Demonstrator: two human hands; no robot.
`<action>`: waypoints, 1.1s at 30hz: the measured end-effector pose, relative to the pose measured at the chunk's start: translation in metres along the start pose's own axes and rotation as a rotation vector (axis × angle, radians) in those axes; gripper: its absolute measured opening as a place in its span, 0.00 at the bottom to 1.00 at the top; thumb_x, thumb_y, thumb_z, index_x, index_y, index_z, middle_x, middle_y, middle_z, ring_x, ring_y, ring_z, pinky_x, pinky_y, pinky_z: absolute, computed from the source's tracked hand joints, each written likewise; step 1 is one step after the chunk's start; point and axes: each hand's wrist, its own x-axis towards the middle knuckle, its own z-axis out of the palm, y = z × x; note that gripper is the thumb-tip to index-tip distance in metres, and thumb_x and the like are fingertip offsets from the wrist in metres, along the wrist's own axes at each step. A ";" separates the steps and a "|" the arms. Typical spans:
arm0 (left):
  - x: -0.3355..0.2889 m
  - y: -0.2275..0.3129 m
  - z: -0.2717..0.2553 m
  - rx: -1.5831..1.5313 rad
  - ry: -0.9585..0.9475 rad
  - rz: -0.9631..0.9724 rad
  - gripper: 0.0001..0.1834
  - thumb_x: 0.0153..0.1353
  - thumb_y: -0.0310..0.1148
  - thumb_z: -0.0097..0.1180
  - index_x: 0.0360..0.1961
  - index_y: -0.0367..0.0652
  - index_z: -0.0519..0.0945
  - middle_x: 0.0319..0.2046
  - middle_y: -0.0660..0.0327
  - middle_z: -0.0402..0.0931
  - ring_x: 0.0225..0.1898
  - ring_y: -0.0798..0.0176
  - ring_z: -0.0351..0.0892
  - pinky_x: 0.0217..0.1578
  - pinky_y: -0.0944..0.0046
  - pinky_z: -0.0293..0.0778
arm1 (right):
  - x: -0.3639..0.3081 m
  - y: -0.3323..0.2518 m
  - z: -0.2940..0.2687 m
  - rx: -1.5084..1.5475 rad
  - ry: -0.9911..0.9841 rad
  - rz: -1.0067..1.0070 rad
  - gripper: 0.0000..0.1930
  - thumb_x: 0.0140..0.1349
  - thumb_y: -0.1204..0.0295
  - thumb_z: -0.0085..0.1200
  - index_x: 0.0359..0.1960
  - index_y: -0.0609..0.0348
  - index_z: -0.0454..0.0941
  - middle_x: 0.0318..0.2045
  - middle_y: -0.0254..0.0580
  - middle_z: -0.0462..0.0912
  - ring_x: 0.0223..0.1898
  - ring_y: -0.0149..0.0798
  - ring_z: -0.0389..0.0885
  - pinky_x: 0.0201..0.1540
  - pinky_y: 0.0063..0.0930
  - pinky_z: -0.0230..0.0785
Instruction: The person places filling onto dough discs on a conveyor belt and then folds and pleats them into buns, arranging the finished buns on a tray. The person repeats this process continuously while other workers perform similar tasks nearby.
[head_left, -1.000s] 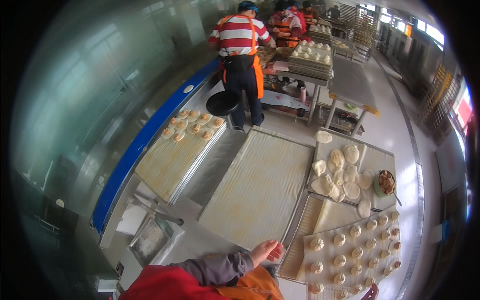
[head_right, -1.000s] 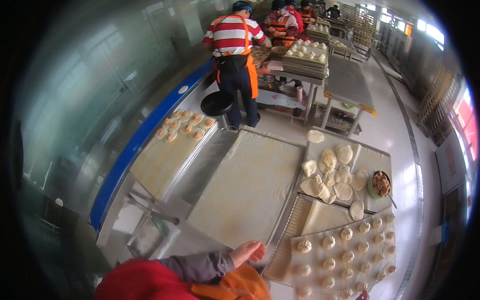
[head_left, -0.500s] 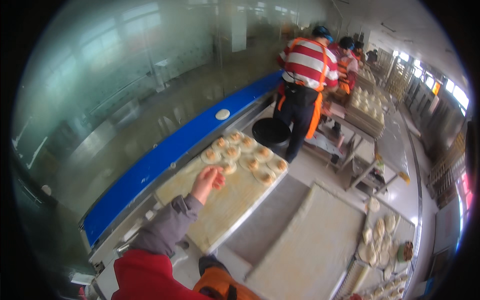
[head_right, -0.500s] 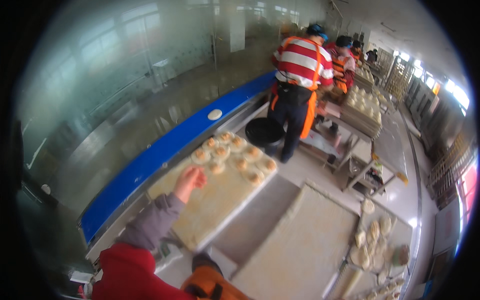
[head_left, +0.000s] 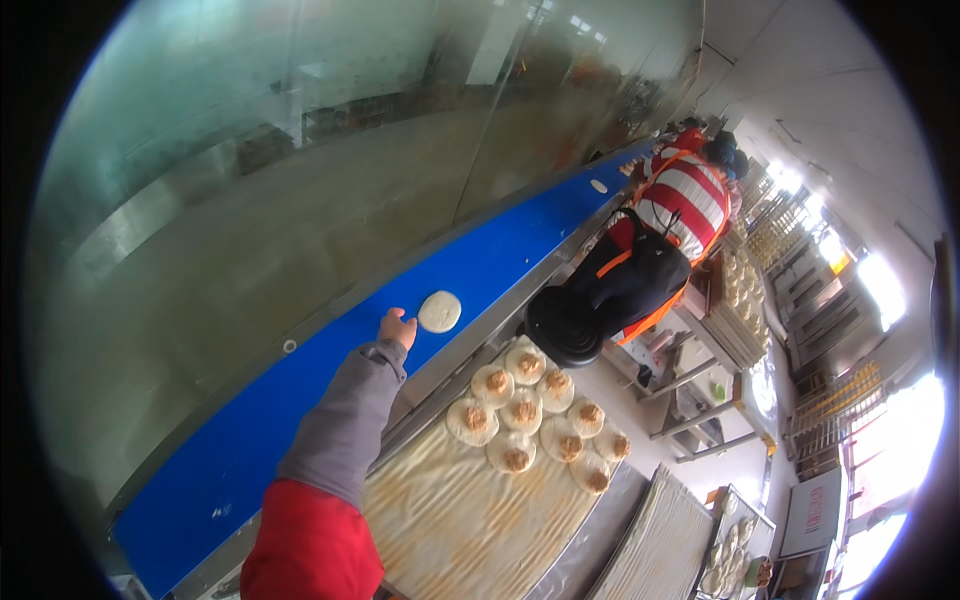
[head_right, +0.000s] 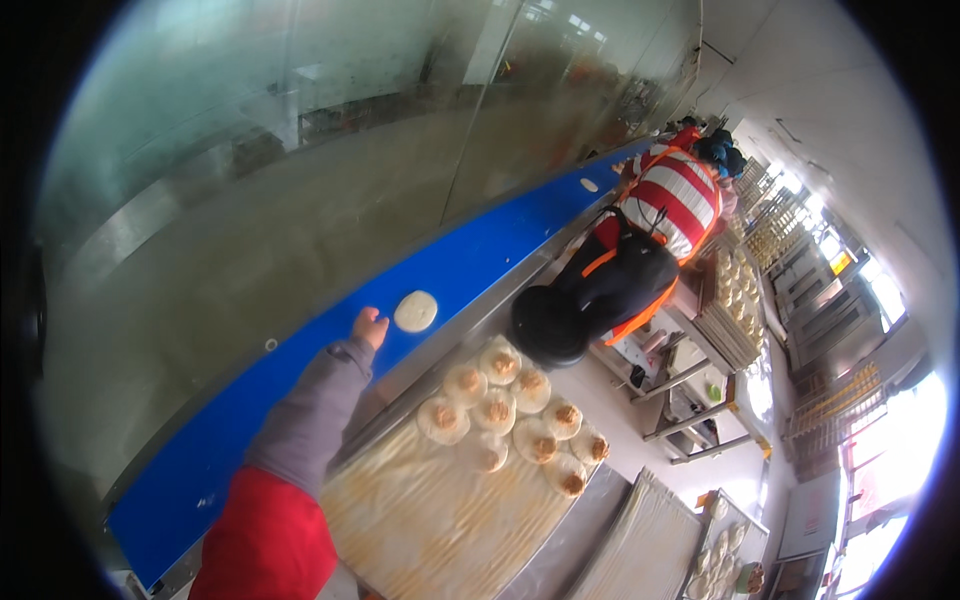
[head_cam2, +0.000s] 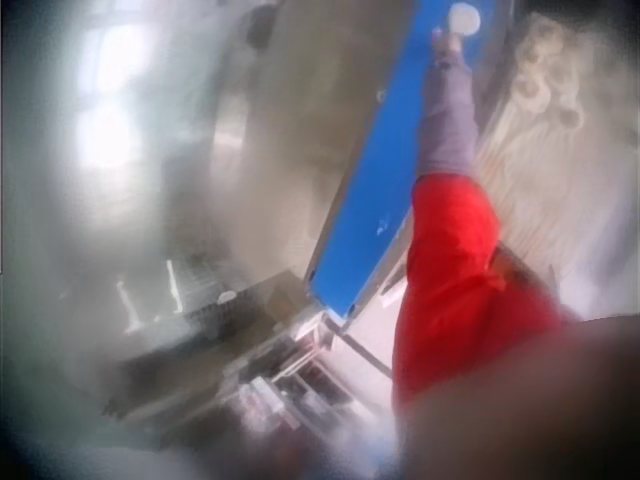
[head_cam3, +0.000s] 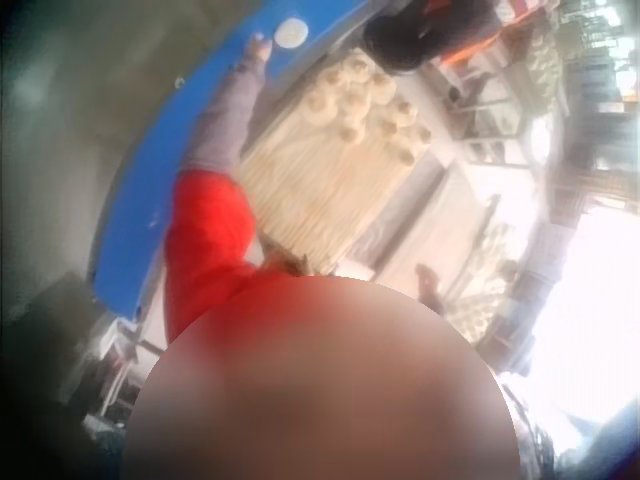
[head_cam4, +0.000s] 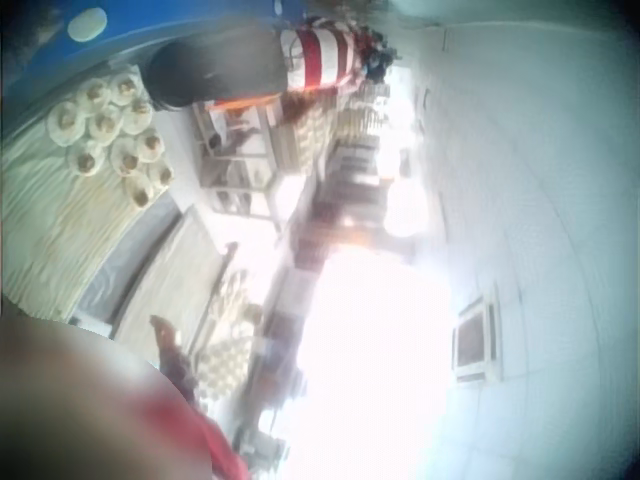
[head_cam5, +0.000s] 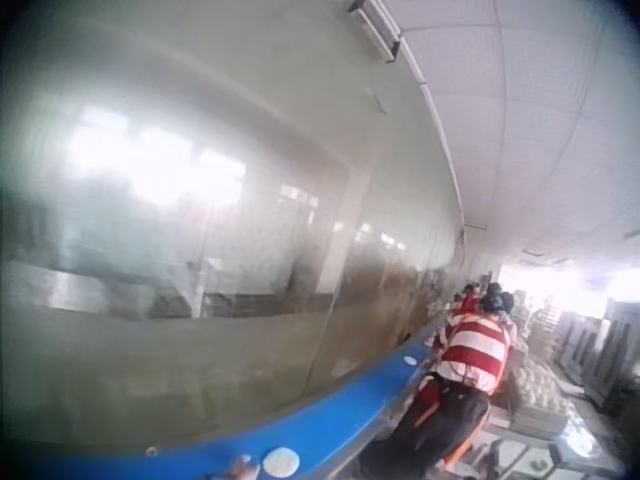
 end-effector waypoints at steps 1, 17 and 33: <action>0.004 0.001 0.001 0.133 0.030 -0.013 0.25 0.56 0.39 0.60 0.53 0.41 0.73 0.50 0.49 0.76 0.51 0.44 0.76 0.51 0.53 0.73 | 0.007 -0.007 0.003 -0.003 -0.007 0.027 0.17 0.68 0.68 0.49 0.53 0.67 0.75 0.51 0.49 0.80 0.50 0.42 0.79 0.53 0.34 0.72; -0.046 -0.031 -0.092 0.370 -0.133 0.426 0.21 0.48 0.35 0.67 0.43 0.44 0.76 0.34 0.48 0.79 0.38 0.43 0.79 0.39 0.50 0.74 | 0.023 -0.028 0.053 0.076 0.025 0.032 0.19 0.66 0.67 0.52 0.55 0.64 0.72 0.51 0.51 0.77 0.48 0.43 0.79 0.44 0.33 0.75; -0.483 0.143 -0.047 -0.335 -1.185 0.696 0.17 0.56 0.21 0.61 0.47 0.36 0.74 0.48 0.55 0.74 0.50 0.60 0.76 0.48 0.64 0.74 | 0.034 -0.139 0.133 1.475 -0.079 0.100 0.22 0.64 0.64 0.58 0.57 0.57 0.72 0.48 0.36 0.80 0.48 0.32 0.79 0.47 0.25 0.74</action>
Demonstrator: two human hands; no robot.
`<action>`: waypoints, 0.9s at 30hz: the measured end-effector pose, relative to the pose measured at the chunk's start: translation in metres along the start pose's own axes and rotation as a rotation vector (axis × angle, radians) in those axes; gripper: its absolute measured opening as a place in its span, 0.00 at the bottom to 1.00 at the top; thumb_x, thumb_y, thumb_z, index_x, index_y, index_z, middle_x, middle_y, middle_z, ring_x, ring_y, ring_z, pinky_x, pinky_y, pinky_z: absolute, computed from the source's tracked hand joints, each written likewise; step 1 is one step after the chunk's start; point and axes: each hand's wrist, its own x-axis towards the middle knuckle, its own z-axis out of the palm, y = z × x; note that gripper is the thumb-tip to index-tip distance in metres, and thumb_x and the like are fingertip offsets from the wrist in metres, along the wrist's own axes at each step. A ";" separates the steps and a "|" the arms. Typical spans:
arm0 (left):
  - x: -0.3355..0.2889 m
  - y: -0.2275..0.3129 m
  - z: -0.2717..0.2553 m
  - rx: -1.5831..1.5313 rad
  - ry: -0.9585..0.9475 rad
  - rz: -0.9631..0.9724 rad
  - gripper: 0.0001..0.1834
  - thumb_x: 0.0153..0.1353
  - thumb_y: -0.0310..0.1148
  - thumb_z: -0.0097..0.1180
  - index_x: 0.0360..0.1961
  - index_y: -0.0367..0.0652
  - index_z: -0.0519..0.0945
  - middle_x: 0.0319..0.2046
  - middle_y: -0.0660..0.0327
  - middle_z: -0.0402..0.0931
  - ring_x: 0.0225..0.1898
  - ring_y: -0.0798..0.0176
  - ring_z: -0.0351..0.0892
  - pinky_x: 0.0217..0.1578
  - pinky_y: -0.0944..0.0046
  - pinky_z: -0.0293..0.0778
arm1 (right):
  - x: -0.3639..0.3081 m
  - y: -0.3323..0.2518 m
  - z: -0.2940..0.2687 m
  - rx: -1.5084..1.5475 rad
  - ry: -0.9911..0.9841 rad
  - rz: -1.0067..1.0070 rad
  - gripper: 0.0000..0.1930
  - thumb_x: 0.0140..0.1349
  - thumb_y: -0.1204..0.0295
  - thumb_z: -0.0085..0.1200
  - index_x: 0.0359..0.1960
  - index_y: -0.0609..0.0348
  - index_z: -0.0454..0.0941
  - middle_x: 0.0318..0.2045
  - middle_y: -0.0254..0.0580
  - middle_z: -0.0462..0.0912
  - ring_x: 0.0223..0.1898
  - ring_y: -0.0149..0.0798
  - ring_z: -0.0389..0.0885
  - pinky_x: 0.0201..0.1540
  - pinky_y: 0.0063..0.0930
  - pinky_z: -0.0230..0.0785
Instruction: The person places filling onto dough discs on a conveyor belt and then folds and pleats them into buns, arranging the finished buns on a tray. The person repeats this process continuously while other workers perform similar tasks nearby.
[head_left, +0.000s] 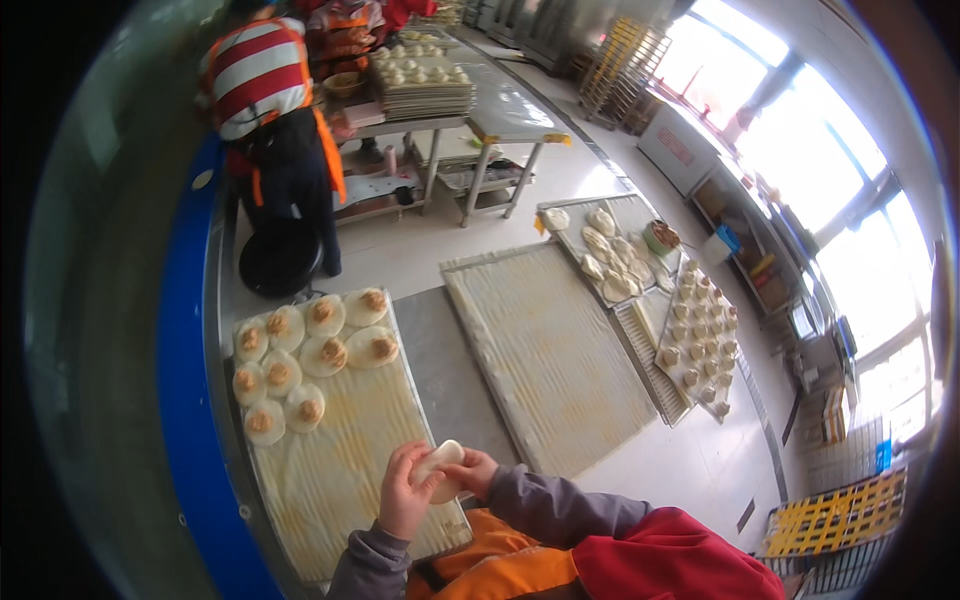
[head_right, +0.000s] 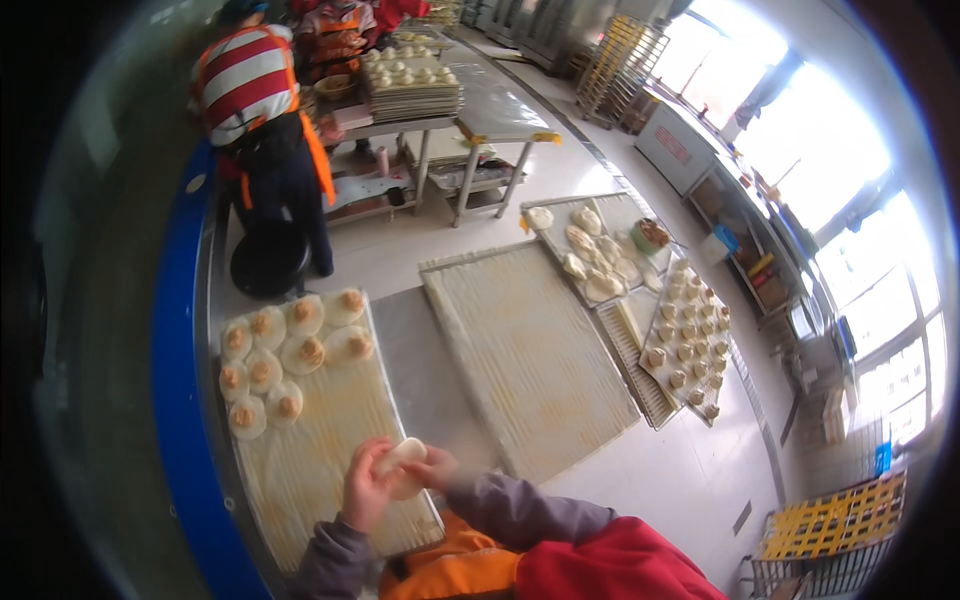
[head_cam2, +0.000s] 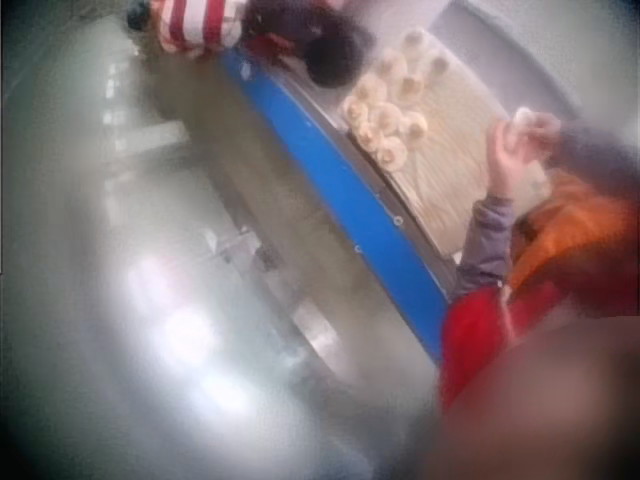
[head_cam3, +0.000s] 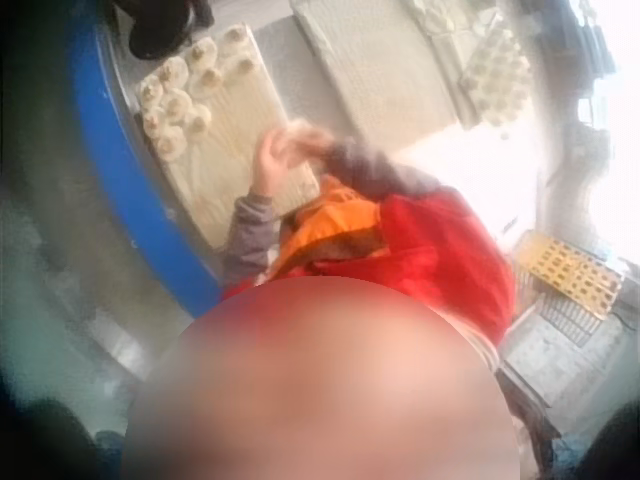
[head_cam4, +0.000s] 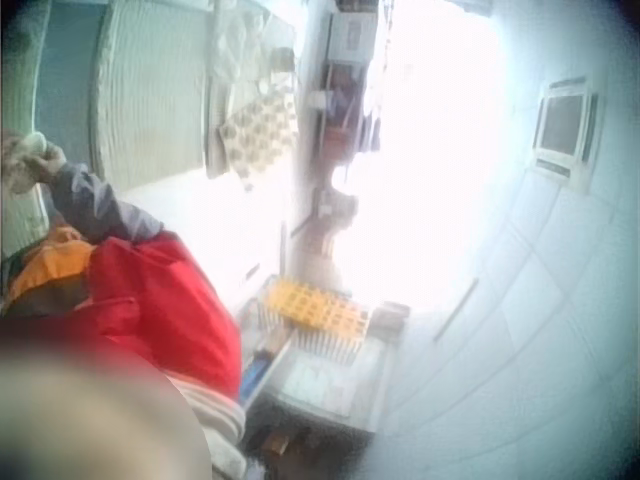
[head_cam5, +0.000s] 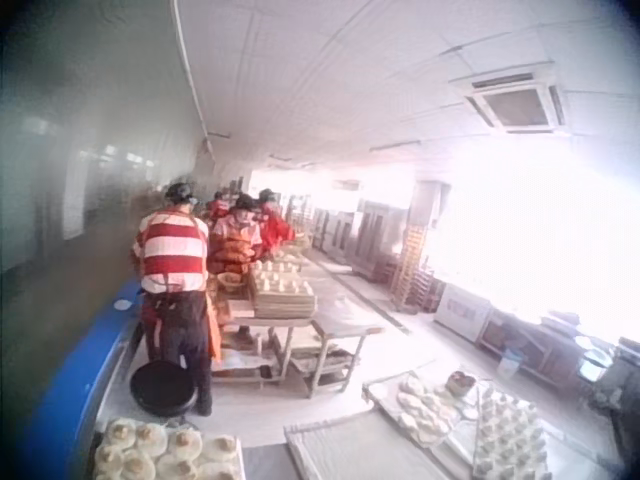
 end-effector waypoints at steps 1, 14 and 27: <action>0.002 0.002 0.016 -0.347 -0.026 -0.180 0.20 0.57 0.20 0.58 0.51 0.38 0.72 0.52 0.55 0.72 0.53 0.61 0.74 0.50 0.64 0.74 | -0.013 -0.009 -0.031 -0.004 0.076 0.020 0.20 0.63 0.64 0.59 0.55 0.57 0.73 0.47 0.35 0.80 0.46 0.32 0.80 0.46 0.25 0.75; 0.003 -0.047 0.050 -0.278 0.370 -0.717 0.09 0.69 0.31 0.47 0.48 0.42 0.72 0.35 0.59 0.80 0.34 0.65 0.81 0.32 0.67 0.78 | 0.030 -0.204 -0.446 0.347 0.440 -0.580 0.19 0.64 0.70 0.56 0.56 0.55 0.72 0.46 0.39 0.81 0.45 0.38 0.81 0.43 0.38 0.77; -0.042 -0.013 0.093 -0.652 0.620 -0.920 0.14 0.70 0.36 0.49 0.52 0.42 0.73 0.41 0.59 0.79 0.40 0.64 0.79 0.42 0.66 0.77 | 0.234 -0.340 -0.574 0.135 0.789 -0.058 0.13 0.67 0.71 0.49 0.52 0.58 0.71 0.40 0.49 0.79 0.37 0.45 0.81 0.37 0.43 0.80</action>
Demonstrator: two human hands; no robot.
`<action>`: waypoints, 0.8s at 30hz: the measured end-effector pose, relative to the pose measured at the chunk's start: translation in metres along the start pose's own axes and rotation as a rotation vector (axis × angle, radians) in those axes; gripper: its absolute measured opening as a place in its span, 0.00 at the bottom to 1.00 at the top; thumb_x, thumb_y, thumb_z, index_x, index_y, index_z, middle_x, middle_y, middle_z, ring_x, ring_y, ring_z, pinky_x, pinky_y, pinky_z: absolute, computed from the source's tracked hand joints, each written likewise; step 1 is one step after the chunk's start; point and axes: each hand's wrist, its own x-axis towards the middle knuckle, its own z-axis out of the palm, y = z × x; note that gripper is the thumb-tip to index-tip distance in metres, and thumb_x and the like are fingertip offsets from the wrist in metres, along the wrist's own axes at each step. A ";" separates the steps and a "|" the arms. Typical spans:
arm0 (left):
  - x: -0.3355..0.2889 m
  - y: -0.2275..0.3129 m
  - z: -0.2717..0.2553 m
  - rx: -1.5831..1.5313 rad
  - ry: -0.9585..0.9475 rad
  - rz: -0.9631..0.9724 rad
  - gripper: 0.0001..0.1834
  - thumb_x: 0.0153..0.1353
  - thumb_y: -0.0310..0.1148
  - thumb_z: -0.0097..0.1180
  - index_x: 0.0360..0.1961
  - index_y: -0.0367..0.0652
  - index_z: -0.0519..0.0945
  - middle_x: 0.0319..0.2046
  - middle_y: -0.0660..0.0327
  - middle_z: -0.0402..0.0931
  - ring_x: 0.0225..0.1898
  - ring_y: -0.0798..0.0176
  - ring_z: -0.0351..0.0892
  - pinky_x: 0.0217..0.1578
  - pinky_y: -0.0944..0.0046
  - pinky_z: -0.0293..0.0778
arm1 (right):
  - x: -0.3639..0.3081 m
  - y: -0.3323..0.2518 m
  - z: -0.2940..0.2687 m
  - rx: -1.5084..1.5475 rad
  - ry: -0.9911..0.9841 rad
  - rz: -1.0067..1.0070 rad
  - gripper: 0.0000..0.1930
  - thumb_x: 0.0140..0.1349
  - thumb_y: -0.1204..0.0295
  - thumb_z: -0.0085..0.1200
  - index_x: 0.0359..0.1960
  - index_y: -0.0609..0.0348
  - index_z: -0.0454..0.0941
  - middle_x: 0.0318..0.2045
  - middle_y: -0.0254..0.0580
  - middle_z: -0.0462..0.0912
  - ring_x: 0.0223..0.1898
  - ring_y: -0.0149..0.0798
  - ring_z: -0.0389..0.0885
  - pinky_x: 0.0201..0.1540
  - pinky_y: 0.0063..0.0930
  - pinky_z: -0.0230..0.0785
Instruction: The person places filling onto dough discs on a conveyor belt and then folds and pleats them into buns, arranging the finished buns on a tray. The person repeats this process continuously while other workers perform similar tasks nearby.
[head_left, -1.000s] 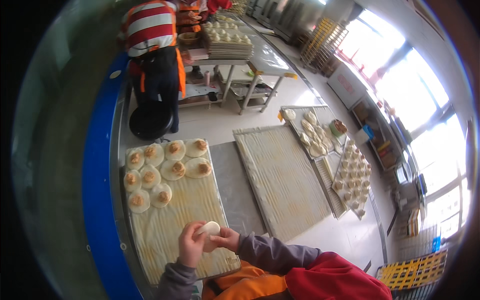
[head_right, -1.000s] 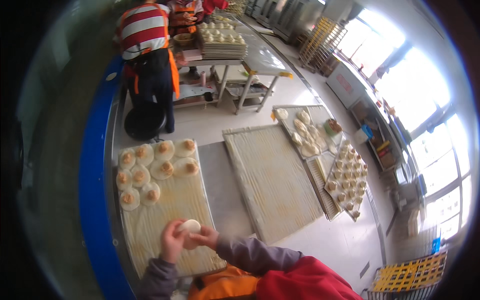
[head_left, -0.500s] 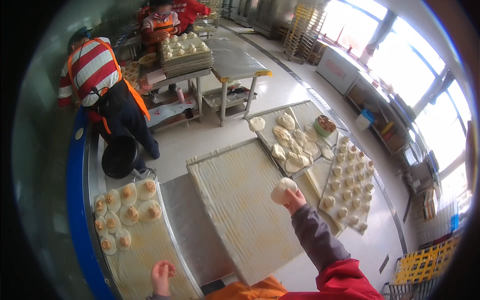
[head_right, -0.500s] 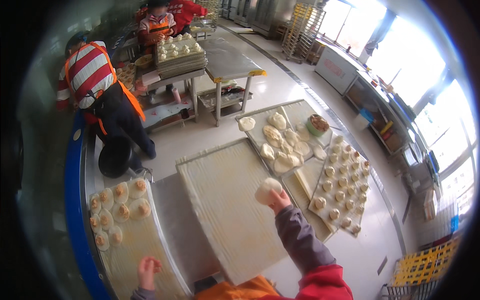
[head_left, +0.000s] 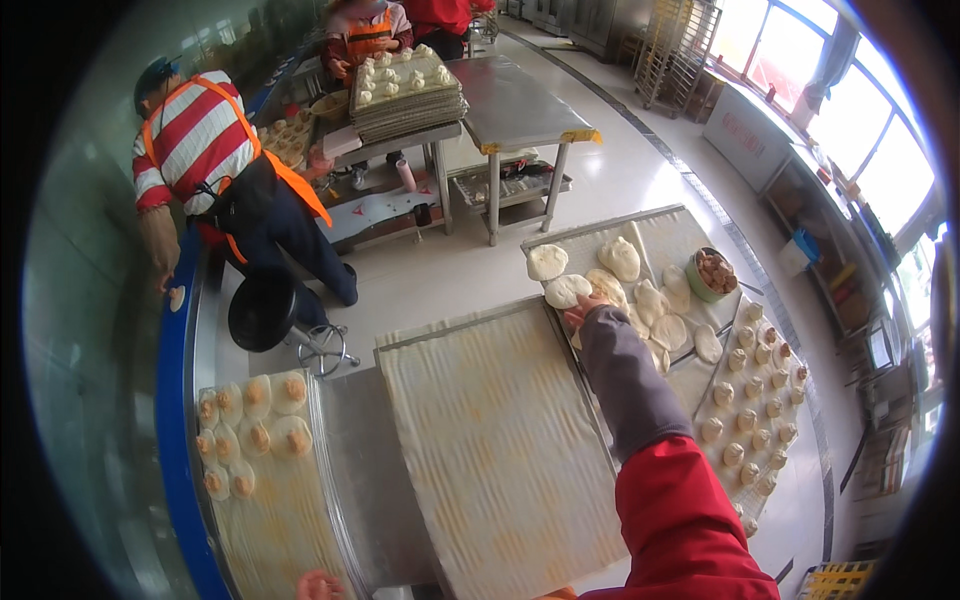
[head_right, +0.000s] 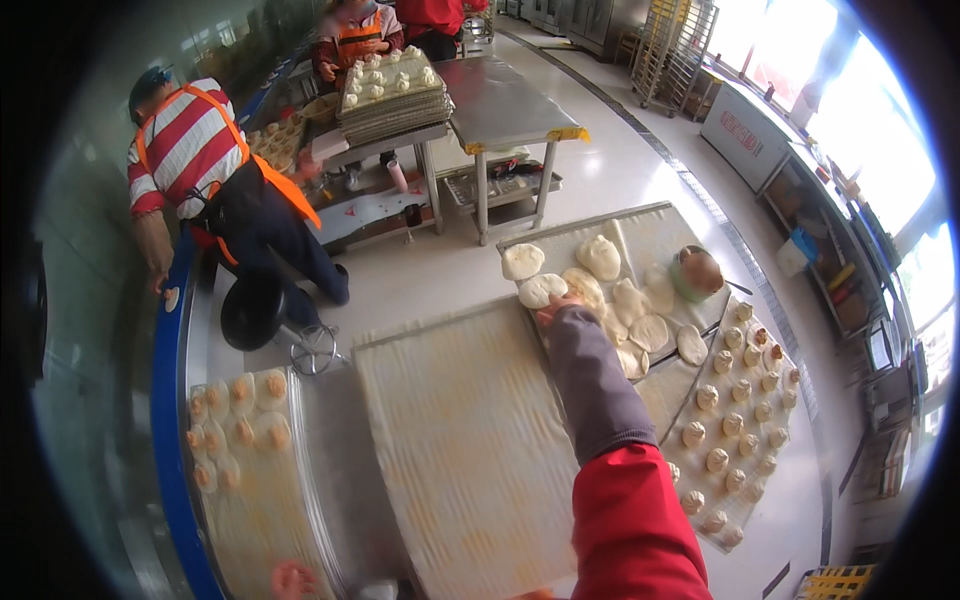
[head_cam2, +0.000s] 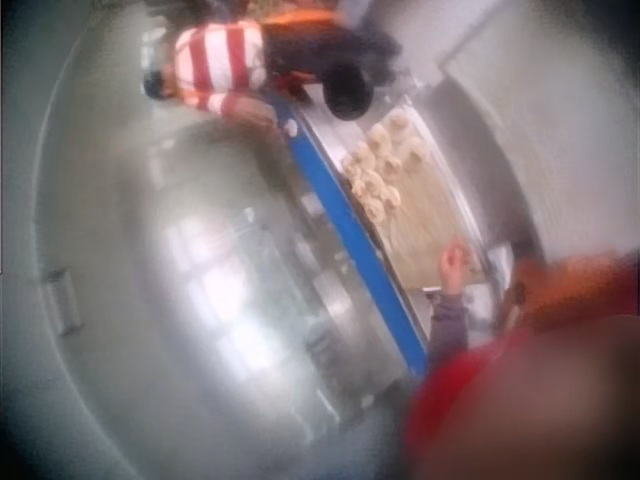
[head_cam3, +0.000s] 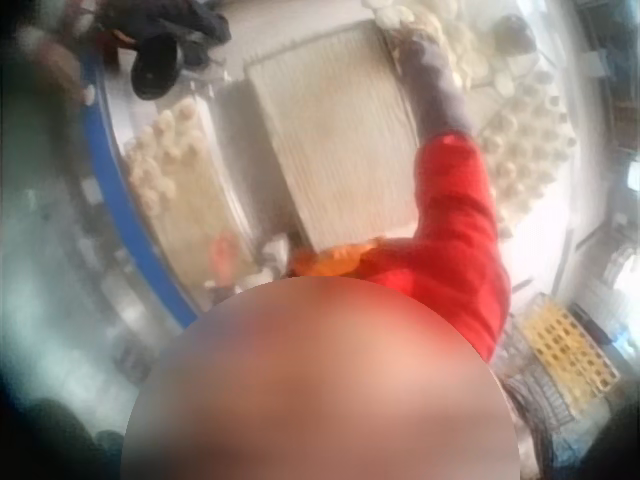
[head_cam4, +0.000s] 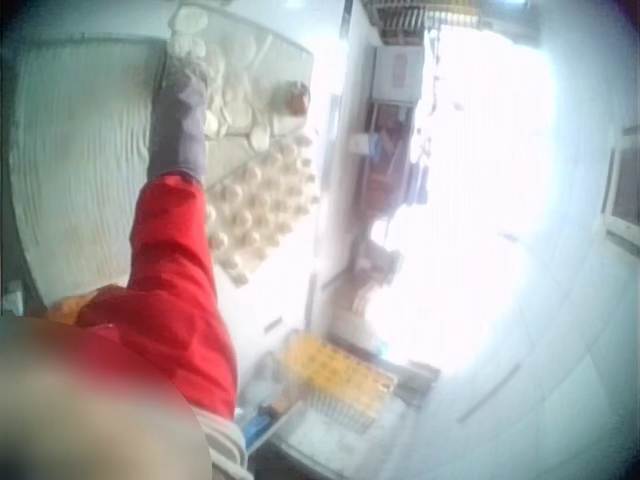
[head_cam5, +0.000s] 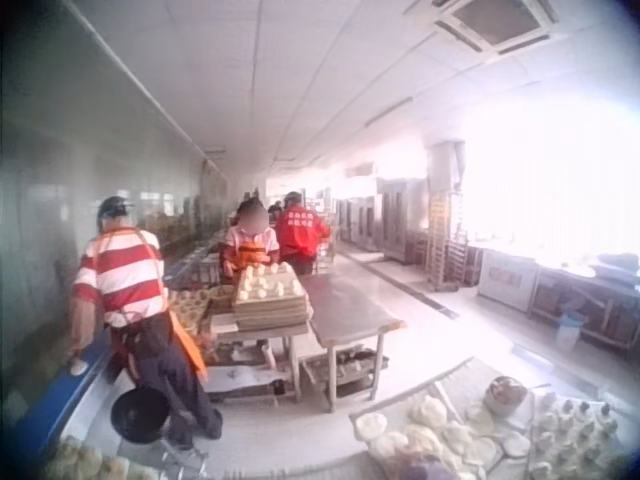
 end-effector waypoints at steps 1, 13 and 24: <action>0.003 0.002 -0.004 -0.037 0.004 -0.038 0.13 0.70 0.35 0.48 0.52 0.42 0.73 0.41 0.59 0.79 0.41 0.64 0.79 0.42 0.66 0.76 | 0.000 0.003 -0.007 -0.024 0.021 -0.026 0.11 0.67 0.71 0.49 0.49 0.58 0.72 0.36 0.47 0.79 0.33 0.44 0.80 0.31 0.41 0.77; 0.018 0.144 -0.069 0.406 0.128 0.573 0.10 0.69 0.31 0.49 0.49 0.40 0.73 0.37 0.60 0.80 0.37 0.67 0.80 0.34 0.69 0.75 | -0.092 0.130 -0.029 -0.396 -0.328 -0.597 0.17 0.68 0.63 0.52 0.57 0.46 0.73 0.51 0.30 0.79 0.36 0.32 0.84 0.21 0.18 0.65; 0.277 0.334 -0.277 0.157 0.182 0.406 0.18 0.66 0.44 0.54 0.51 0.46 0.73 0.41 0.60 0.79 0.39 0.64 0.79 0.37 0.63 0.76 | -0.341 0.321 -0.013 -0.420 -0.234 -0.310 0.09 0.68 0.65 0.51 0.46 0.51 0.77 0.32 0.36 0.82 0.25 0.32 0.82 0.20 0.20 0.69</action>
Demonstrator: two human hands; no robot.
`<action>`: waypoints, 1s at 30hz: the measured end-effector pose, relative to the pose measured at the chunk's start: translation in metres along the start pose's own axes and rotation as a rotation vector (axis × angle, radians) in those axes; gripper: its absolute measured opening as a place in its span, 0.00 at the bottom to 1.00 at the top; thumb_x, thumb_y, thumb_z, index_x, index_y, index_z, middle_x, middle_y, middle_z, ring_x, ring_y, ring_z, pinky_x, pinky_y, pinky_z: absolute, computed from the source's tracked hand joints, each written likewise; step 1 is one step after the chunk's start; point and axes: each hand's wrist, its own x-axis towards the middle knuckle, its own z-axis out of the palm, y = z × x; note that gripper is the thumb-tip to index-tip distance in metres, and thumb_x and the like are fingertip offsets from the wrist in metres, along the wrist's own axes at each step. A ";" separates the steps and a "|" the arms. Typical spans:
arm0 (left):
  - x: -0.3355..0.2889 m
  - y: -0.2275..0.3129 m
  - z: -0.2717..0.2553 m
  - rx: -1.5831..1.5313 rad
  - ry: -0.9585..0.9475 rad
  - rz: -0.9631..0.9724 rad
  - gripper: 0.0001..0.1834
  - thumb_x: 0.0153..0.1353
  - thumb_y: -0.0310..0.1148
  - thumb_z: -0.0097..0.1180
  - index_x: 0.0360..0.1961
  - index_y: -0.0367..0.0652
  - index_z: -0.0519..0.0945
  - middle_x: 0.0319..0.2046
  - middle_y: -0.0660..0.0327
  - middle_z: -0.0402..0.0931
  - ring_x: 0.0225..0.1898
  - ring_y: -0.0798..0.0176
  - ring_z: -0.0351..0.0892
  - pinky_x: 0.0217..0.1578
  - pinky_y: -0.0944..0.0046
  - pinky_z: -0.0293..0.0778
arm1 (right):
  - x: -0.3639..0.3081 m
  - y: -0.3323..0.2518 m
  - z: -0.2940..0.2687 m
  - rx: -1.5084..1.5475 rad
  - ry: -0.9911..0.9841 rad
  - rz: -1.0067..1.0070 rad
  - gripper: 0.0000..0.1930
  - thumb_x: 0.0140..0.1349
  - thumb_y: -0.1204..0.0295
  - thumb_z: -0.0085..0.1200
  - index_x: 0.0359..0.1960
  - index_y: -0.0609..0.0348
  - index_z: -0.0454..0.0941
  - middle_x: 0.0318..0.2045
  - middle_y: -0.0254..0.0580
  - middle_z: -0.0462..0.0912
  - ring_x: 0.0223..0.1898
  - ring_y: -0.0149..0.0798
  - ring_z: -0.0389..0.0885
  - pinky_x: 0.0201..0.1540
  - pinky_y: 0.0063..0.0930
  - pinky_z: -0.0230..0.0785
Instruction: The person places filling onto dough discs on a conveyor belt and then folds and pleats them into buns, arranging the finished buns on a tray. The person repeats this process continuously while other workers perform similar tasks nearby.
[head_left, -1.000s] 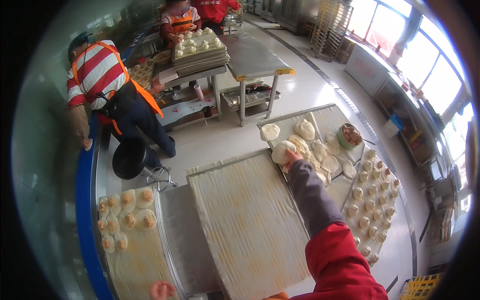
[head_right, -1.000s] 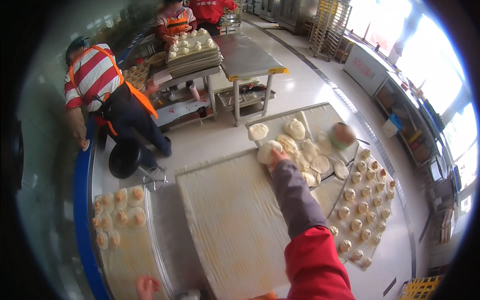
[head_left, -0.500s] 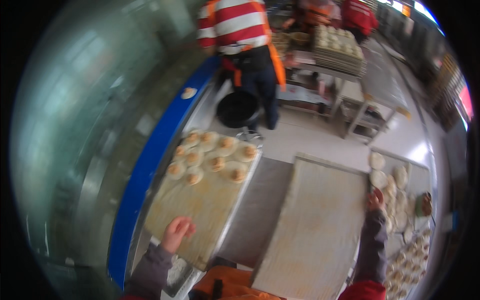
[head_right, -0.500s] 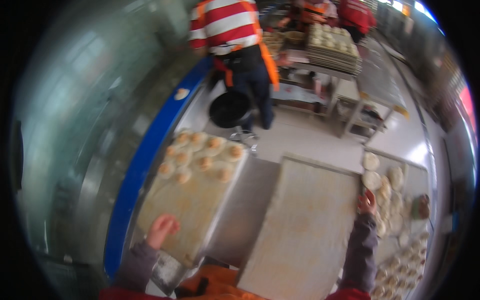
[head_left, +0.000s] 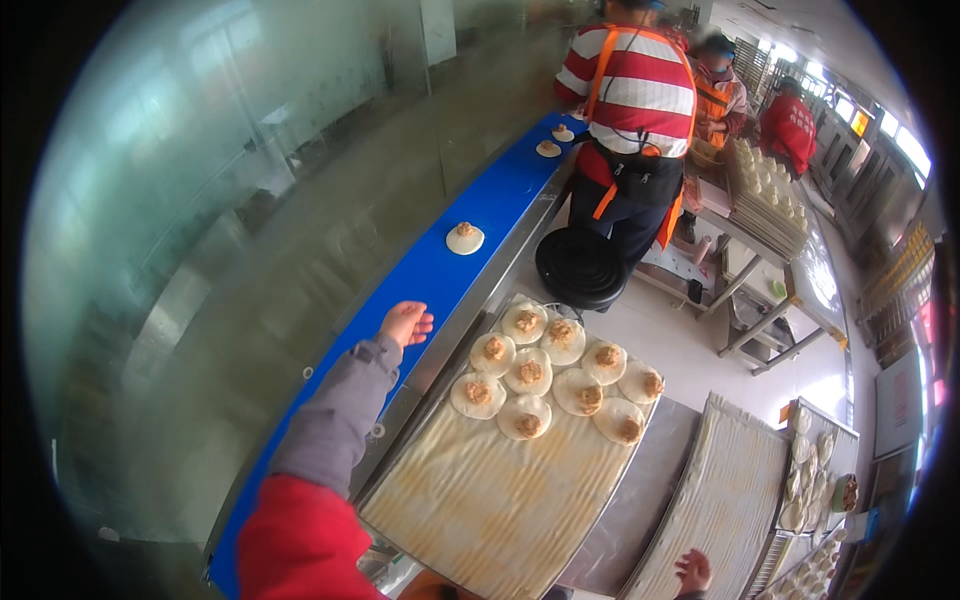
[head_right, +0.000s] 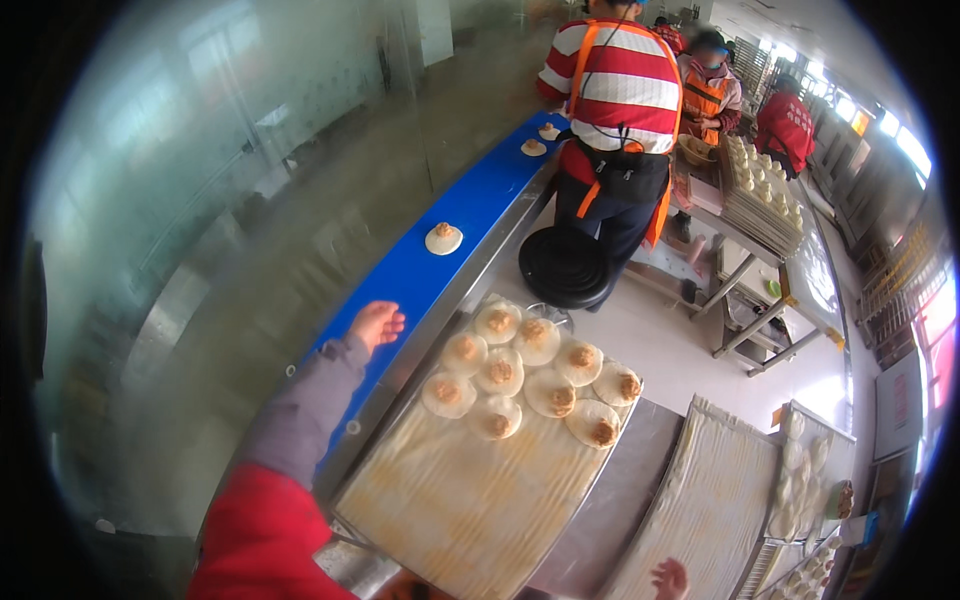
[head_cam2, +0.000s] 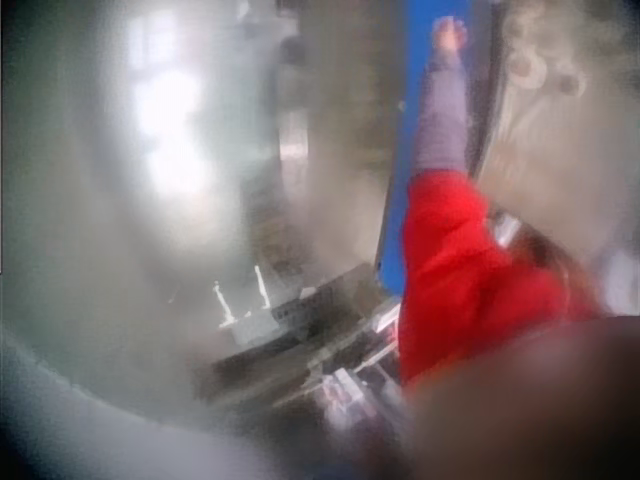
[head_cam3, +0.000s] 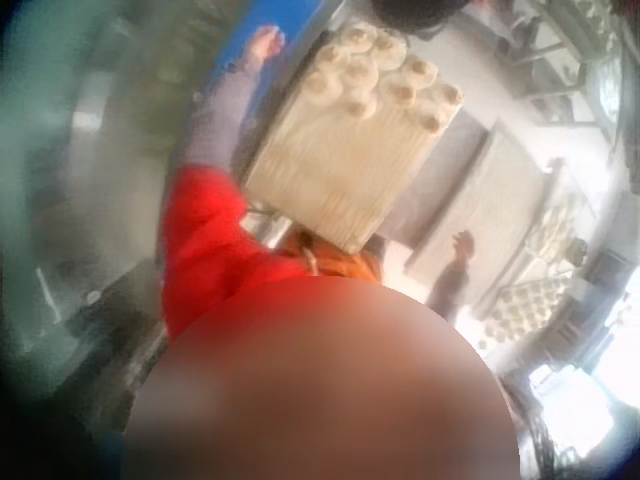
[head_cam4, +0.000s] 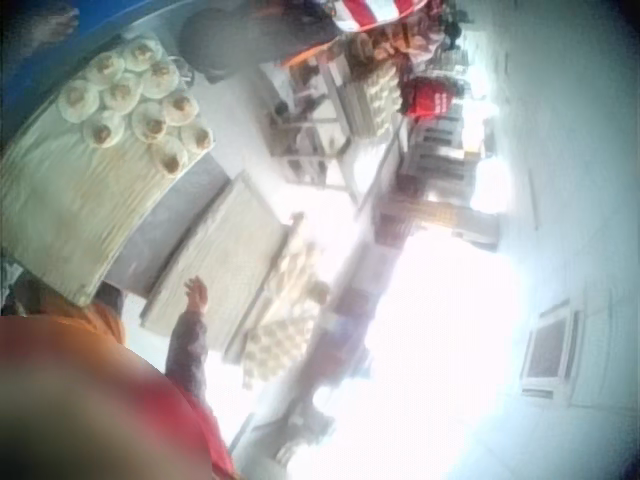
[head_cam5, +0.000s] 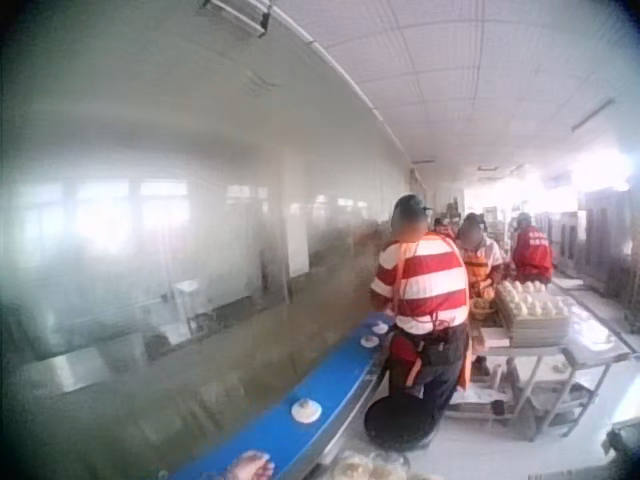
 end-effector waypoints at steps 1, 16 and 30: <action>0.026 -0.005 -0.005 0.016 0.021 0.011 0.18 0.65 0.45 0.54 0.51 0.46 0.73 0.41 0.60 0.79 0.38 0.64 0.79 0.37 0.62 0.76 | -0.020 0.010 0.007 -0.116 -0.101 0.076 0.20 0.67 0.66 0.52 0.57 0.64 0.70 0.47 0.53 0.80 0.44 0.46 0.82 0.36 0.33 0.77; 0.156 -0.014 -0.007 1.163 0.210 0.621 0.16 0.57 0.33 0.59 0.48 0.51 0.79 0.49 0.58 0.76 0.50 0.48 0.72 0.50 0.54 0.72 | -0.128 0.015 0.010 -0.297 -0.003 0.134 0.23 0.67 0.64 0.50 0.58 0.66 0.69 0.48 0.56 0.80 0.39 0.45 0.84 0.35 0.32 0.77; 0.051 -0.087 -0.136 1.026 0.121 0.619 0.34 0.44 0.41 0.72 0.53 0.43 0.74 0.49 0.48 0.72 0.49 0.46 0.73 0.52 0.52 0.70 | -0.132 -0.056 0.114 -0.149 -0.119 0.026 0.10 0.66 0.67 0.53 0.44 0.58 0.77 0.31 0.39 0.83 0.28 0.33 0.82 0.26 0.22 0.73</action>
